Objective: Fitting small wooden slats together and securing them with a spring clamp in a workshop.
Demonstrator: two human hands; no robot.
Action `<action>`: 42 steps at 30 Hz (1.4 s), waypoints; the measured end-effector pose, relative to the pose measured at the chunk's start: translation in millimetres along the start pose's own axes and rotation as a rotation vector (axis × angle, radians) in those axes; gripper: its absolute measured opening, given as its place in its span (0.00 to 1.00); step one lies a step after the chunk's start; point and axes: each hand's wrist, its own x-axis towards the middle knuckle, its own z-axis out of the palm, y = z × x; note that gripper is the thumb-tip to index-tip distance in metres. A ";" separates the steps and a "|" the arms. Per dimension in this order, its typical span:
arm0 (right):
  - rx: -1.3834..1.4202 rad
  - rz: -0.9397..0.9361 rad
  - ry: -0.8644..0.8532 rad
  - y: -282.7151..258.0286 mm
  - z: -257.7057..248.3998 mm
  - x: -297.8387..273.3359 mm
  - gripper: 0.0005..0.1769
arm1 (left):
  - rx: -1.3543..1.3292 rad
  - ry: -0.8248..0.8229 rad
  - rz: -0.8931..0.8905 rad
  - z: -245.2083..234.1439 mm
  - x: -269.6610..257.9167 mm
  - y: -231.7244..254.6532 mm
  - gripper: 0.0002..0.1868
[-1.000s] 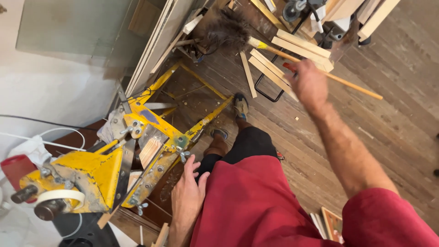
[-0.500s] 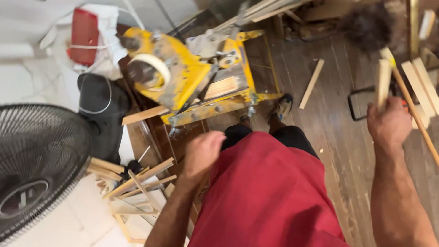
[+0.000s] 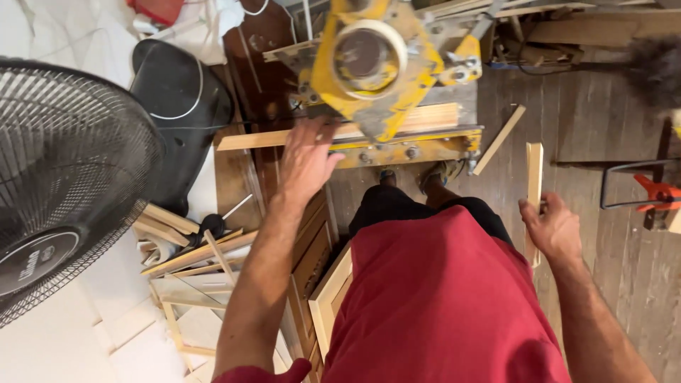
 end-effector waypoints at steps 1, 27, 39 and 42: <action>-0.008 -0.004 0.000 -0.9 5.4 -3.9 0.34 | -0.004 0.003 -0.007 6.1 -0.5 -4.6 0.42; -0.006 0.244 -0.001 -27.2 90.7 -50.7 0.29 | -0.229 0.158 0.084 27.5 4.5 -34.5 0.30; 0.949 0.021 0.108 -88.9 43.1 -136.0 0.21 | -0.283 0.216 0.211 -5.9 -4.2 -22.2 0.30; 1.368 -0.325 -0.222 -82.2 35.2 -140.9 0.33 | -0.622 0.239 0.251 -32.0 -17.1 18.1 0.07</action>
